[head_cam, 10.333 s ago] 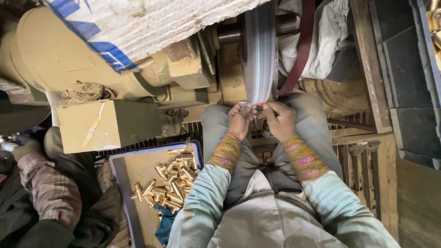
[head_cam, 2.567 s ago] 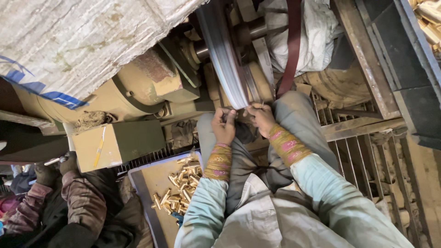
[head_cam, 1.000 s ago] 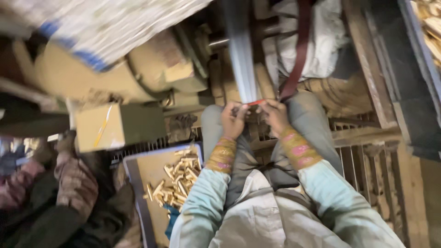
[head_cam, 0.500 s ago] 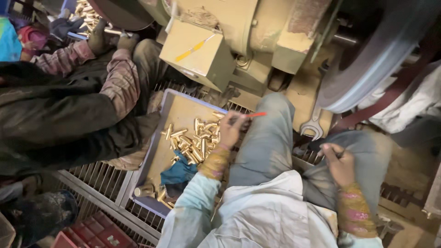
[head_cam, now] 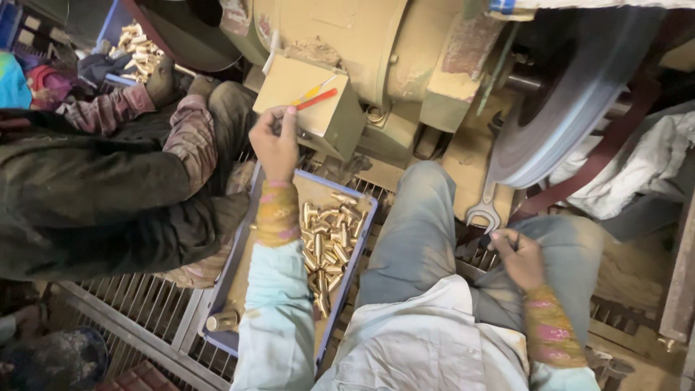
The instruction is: The person sits on the floor and uses a rotating grinding wheel to smooth small metal parts. They pick up each part from a bin, press it against the wheel, and then place it back down, repeating the process.
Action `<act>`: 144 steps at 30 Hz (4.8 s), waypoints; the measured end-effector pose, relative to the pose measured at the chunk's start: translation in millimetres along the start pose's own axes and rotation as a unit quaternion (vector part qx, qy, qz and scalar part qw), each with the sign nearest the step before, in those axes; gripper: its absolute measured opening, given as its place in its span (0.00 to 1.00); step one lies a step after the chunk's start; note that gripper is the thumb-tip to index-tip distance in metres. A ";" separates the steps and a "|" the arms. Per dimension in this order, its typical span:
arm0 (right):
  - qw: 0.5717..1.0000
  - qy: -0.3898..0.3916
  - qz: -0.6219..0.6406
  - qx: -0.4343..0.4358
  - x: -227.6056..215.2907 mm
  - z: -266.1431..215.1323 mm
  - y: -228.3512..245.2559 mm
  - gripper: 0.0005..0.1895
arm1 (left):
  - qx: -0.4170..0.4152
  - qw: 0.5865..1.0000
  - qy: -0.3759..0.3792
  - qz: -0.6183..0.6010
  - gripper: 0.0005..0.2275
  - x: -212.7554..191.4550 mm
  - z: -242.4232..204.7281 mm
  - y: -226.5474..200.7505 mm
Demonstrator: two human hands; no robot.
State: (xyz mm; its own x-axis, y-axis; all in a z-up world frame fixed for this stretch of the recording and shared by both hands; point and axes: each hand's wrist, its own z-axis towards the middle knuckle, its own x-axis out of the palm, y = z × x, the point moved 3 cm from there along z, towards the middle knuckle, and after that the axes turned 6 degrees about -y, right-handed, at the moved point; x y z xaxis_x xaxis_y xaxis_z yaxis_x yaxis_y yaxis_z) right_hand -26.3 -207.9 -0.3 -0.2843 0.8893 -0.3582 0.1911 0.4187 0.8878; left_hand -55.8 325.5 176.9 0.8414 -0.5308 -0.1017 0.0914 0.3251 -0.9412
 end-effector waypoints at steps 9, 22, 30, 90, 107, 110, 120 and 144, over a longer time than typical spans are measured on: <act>0.996 0.015 0.082 0.035 4.7 1.4 -6.8 0.14 | -0.030 0.994 -0.104 0.034 0.15 10.1 0.3 -5.4; 0.920 0.044 0.390 0.009 2.6 -20.8 60.4 0.34 | -0.101 0.909 0.394 -0.094 0.04 143.9 -241.7 -50.2; 0.959 0.125 0.250 -0.043 18.2 -37.5 107.9 0.31 | -0.088 0.833 0.543 -0.064 0.05 174.5 -293.7 -38.1; 0.937 0.054 0.334 -0.089 -30.7 -94.8 160.9 0.12 | -0.207 0.795 0.446 -0.356 0.11 134.0 -262.9 -95.9; 0.961 0.021 0.258 -0.102 -32.4 -103.3 171.5 0.08 | -0.193 0.792 0.452 -0.363 0.07 136.3 -256.4 -108.1; 0.960 0.017 0.262 -0.102 -33.3 -104.1 172.0 0.08 | -0.176 0.794 0.459 -0.357 0.07 136.2 -255.5 -110.5; 0.954 0.026 0.269 -0.132 -36.4 -104.1 170.5 0.09 | -0.209 0.786 0.468 -0.345 0.07 135.1 -255.0 -112.3; 0.961 -0.056 0.196 -0.187 -39.5 -90.0 156.2 0.07 | -0.215 0.808 0.423 -0.348 0.04 139.0 -262.4 -89.4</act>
State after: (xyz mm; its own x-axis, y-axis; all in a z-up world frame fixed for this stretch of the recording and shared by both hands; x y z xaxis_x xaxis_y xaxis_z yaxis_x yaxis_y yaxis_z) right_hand -69.8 -194.2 178.5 -0.1533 0.9881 0.0151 -0.0934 -0.0297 0.9952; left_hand -86.8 17.4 162.4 -0.0157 -0.8721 0.4891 0.0390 -0.4894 -0.8712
